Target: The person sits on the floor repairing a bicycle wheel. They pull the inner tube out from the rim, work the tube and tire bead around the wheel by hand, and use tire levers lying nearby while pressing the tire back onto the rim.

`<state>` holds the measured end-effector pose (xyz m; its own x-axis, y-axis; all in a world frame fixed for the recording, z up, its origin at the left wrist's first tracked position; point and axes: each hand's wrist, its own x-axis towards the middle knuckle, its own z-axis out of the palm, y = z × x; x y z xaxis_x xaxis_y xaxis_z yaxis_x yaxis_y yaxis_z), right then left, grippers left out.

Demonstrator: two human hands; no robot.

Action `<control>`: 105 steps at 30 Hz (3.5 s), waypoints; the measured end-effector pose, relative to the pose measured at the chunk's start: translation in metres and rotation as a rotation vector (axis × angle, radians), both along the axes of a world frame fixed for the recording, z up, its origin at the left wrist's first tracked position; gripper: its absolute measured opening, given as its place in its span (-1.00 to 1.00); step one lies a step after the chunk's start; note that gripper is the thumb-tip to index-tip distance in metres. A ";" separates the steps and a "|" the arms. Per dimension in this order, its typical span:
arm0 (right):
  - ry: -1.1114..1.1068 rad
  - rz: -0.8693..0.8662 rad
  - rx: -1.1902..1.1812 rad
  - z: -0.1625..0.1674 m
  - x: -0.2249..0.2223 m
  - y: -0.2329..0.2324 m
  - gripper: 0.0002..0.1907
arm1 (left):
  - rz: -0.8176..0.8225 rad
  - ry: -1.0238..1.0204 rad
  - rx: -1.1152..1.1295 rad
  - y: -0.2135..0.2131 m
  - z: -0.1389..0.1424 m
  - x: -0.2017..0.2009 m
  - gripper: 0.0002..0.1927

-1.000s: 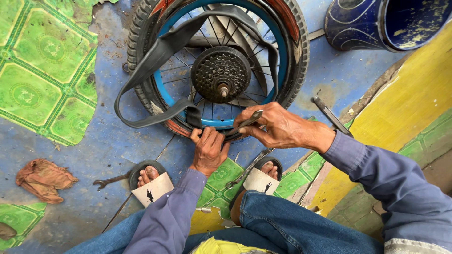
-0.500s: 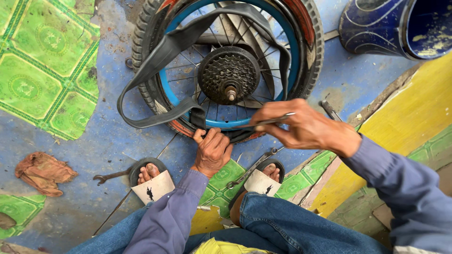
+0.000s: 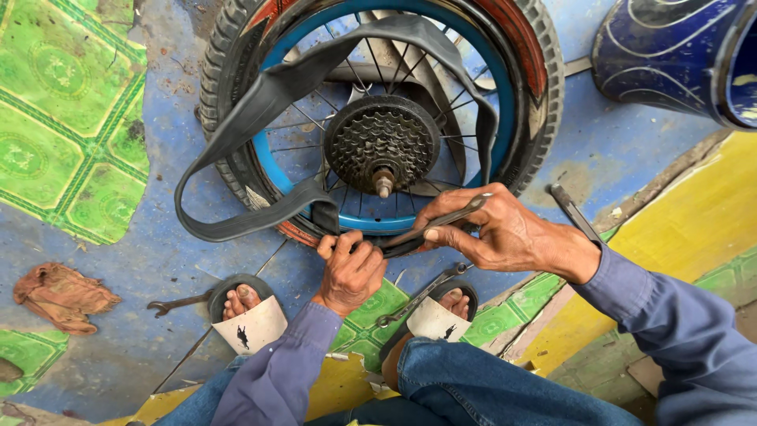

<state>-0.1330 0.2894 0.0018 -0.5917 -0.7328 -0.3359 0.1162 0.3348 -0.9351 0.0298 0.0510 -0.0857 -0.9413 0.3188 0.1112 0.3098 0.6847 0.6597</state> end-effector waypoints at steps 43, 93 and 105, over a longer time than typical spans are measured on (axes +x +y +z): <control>-0.069 0.150 0.038 0.012 -0.025 -0.043 -0.83 | -0.034 -0.012 0.007 -0.005 -0.002 0.006 -0.83; 0.254 0.035 -0.038 0.009 0.078 0.018 -0.68 | -0.328 -0.189 -0.373 -0.033 0.034 -0.021 -0.15; 0.405 0.138 -0.126 0.003 0.099 0.026 -0.41 | -0.414 -0.204 -0.399 -0.035 0.034 -0.033 -0.07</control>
<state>-0.0336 0.3159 0.0048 -0.5512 -0.8344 -0.0001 -0.3053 0.2018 -0.9306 -0.0030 0.0162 -0.0519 -0.7202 0.6425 -0.2617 0.4974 0.7412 0.4508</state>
